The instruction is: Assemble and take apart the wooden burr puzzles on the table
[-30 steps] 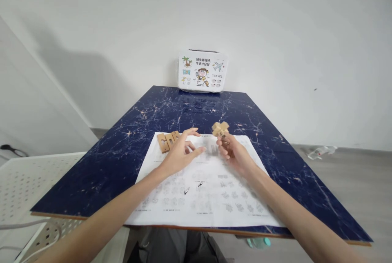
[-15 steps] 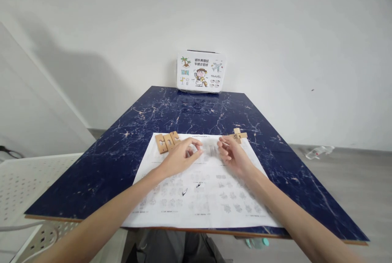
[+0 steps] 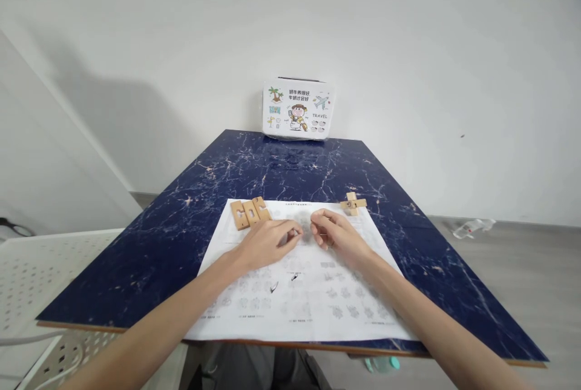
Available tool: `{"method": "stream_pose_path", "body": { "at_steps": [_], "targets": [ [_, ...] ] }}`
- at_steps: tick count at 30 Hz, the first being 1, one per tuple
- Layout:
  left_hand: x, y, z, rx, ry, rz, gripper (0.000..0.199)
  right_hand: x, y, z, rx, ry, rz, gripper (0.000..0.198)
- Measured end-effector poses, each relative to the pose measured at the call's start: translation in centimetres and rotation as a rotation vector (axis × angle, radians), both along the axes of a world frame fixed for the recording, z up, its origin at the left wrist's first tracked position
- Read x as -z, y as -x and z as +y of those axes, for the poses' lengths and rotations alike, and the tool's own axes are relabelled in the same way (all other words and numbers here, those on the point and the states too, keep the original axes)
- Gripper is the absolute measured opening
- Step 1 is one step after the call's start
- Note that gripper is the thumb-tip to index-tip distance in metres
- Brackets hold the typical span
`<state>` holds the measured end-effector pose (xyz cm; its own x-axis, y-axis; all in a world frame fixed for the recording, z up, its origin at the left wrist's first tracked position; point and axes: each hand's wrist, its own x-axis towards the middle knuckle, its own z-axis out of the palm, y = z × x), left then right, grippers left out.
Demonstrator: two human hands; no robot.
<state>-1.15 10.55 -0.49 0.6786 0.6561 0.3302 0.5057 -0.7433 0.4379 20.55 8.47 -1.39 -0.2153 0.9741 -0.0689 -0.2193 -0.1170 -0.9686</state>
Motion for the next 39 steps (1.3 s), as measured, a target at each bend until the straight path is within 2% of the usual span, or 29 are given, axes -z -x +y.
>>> {"method": "stream_pose_path", "body": {
  "at_steps": [3, 5, 11, 14, 18, 22, 31, 39],
  "targets": [
    [0.0, 0.3, 0.5, -0.086, -0.114, -0.015, 0.012, -0.1, 0.1, -0.1, 0.005, 0.001, -0.016, 0.040],
    [0.0, 0.7, 1.1, -0.198, -0.209, -0.008, 0.016, -0.2, 0.2, -0.1, 0.010, 0.011, -0.033, 0.041],
    [0.9, 2.2, 2.9, -0.599, -0.376, 0.075, 0.060, -0.3, 0.2, -0.2, 0.007, 0.016, -0.068, 0.040],
    [1.6, 2.6, 3.3, -0.707, -0.361, 0.153, 0.077, -0.3, 0.2, -0.2, 0.001, 0.016, -0.072, 0.040],
    [2.4, 2.6, 3.5, -0.790, -0.224, 0.230, 0.088, -0.2, 0.1, -0.2, -0.003, 0.006, -0.070, 0.040],
    [3.0, 2.6, 3.8, -0.771, -0.133, 0.251, 0.091, -0.1, 0.1, -0.2, -0.002, 0.015, -0.075, 0.040],
    [2.8, 2.5, 3.6, -0.631, -0.111, 0.164, 0.063, -0.3, 0.2, -0.3, -0.002, 0.025, -0.086, 0.040],
    [2.2, 2.0, 3.0, -0.389, -0.038, 0.107, 0.061, -0.2, 0.2, -0.3, -0.014, 0.016, -0.082, 0.040]
  ]
}}
